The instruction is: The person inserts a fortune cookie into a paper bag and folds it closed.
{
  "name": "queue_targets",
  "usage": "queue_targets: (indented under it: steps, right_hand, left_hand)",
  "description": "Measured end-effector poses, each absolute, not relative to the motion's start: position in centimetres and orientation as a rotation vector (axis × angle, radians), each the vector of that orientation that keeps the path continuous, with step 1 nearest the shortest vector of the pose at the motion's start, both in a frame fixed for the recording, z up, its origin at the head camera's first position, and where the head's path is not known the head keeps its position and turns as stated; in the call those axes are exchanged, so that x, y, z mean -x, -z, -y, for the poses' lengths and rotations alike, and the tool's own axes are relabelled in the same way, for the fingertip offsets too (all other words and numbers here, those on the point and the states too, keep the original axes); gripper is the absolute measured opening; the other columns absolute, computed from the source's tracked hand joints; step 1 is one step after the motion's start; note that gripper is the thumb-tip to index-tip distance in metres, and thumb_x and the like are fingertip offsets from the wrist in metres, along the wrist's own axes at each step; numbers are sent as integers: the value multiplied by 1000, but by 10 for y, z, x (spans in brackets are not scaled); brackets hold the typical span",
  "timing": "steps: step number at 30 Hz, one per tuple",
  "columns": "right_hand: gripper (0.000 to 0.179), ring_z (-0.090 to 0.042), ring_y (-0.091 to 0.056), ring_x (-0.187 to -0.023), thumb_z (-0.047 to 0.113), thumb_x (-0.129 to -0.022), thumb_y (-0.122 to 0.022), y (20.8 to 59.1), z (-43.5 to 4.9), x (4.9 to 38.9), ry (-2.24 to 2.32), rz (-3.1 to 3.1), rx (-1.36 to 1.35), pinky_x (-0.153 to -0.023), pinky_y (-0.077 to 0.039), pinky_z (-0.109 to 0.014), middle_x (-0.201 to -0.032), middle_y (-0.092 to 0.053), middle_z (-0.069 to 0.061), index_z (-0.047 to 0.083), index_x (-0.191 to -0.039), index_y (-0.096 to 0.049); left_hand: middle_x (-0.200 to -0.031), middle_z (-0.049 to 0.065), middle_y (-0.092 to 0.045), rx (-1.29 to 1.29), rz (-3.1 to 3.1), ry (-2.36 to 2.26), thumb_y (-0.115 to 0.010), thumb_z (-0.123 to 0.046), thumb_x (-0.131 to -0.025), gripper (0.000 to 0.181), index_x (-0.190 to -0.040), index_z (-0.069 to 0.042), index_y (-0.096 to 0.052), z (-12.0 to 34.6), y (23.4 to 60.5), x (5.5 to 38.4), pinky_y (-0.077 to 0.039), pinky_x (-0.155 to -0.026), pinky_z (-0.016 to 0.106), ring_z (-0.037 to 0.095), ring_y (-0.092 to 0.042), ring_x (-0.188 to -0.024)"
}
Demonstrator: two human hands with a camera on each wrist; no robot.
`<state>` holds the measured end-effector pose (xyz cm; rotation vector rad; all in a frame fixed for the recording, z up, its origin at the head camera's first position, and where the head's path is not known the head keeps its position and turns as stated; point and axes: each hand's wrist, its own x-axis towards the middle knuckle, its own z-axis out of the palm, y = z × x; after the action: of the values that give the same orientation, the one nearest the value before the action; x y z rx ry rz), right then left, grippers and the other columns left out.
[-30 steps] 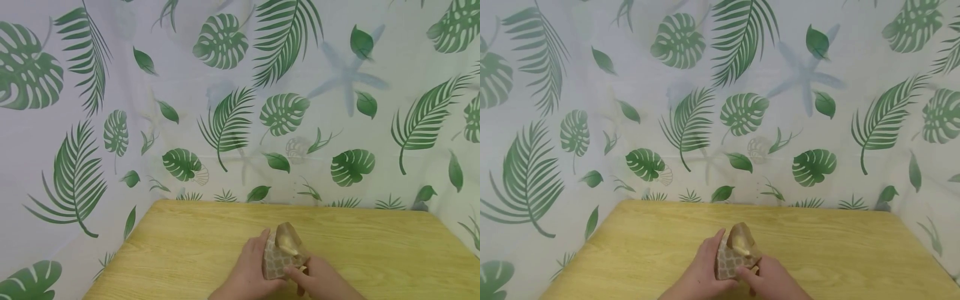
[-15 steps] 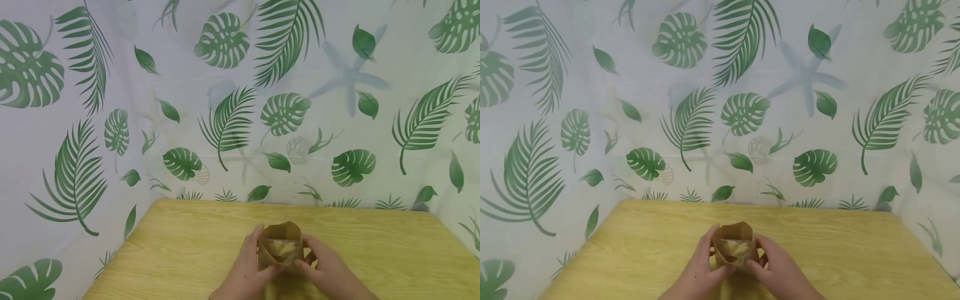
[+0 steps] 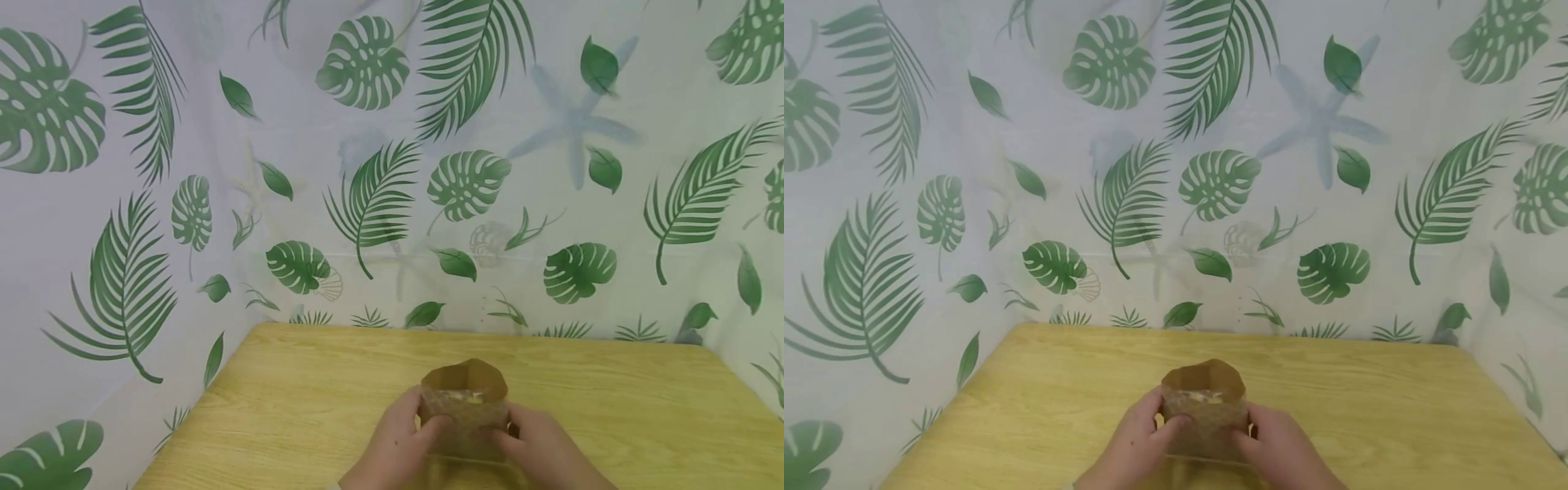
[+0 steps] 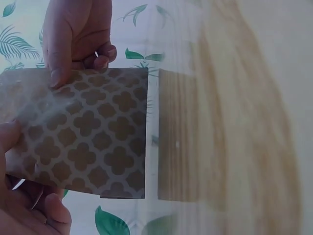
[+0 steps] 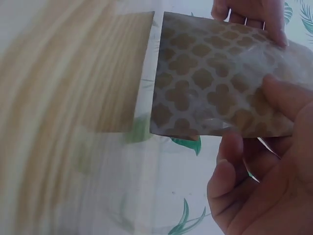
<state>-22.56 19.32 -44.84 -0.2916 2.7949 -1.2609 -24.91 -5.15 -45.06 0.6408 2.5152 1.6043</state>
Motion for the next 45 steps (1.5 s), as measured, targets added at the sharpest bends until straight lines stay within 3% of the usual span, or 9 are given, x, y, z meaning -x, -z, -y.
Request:
queue_targets:
  steps: [5, 10, 13, 18, 23, 31, 35, 45]
  right_hand:
    - [30, -16, -54, -68, 35, -95, -72, 445, -197, 225, 1319, -2793, 360, -55, -48, -29, -78, -60, 2, 12, -112, -65]
    - [24, -11, -60, -78, 28, -98, -68, 442, -200, 227, 1407, -2828, 340, -65, -52, -28, -99, -64, 1, 13, -116, -63]
    - [16, -15, -63, -80, 23, -101, -65, 439, -200, 226, 1486, -2816, 277, -68, -52, -29, -98, -64, 0, 13, -113, -63]
    - [8, -20, -65, -79, 20, -102, -64, 436, -198, 223, 1571, -2795, 224, -67, -52, -30, -88, -66, 1, 12, -104, -64]
    - [7, -15, -66, -80, 18, -101, -64, 434, -196, 220, 1651, -2799, 280, -71, -56, -29, -90, -67, 0, 11, -101, -65]
    - [9, -12, -62, -78, 23, -99, -68, 433, -194, 217, 1562, -2947, 319, -66, -53, -28, -97, -65, 4, 15, -103, -66]
    - [6, -10, -61, -76, 20, -98, -69, 435, -194, 217, 1560, -2962, 333, -66, -52, -27, -92, -64, 5, 16, -101, -67]
    - [9, -13, -66, -82, 16, -104, -59, 433, -196, 217, 1639, -2864, 304, -73, -57, -30, -87, -67, 1, 10, -101, -64]
  left_hand:
    - [-109, -14, -61, -685, -2513, -1633, -54, -46, -103, 24, -113, -25, -60, 53, 452, 251, -47, -99, 42, 8, -56, -110]
    - [-106, -9, -61, -766, -2567, -1707, -50, -37, -107, 21, -114, -21, -61, 56, 453, 252, -52, -84, 30, 11, -57, -102]
    - [-104, -7, -62, -792, -2598, -1788, -54, -31, -107, 17, -113, -18, -62, 58, 453, 252, -53, -79, 28, 11, -58, -97]
    - [-102, -7, -63, -810, -2635, -1868, -57, -30, -105, 14, -105, -17, -62, 57, 453, 251, -53, -78, 28, 11, -59, -95]
    - [-104, -5, -63, -871, -2659, -1875, -57, -29, -105, 14, -107, -16, -62, 56, 453, 250, -54, -79, 29, 14, -61, -94]
    - [-106, -5, -61, -879, -2694, -1856, -59, -29, -104, 15, -110, -16, -62, 58, 454, 252, -54, -81, 31, 13, -60, -97]
    - [-103, -6, -62, -883, -2703, -1831, -60, -26, -103, 10, -106, -16, -64, 58, 455, 252, -54, -80, 29, 12, -60, -97]
    - [-99, -7, -62, -848, -2735, -1850, -60, -28, -104, 12, -100, -17, -63, 60, 453, 252, -54, -73, 28, 12, -60, -85]
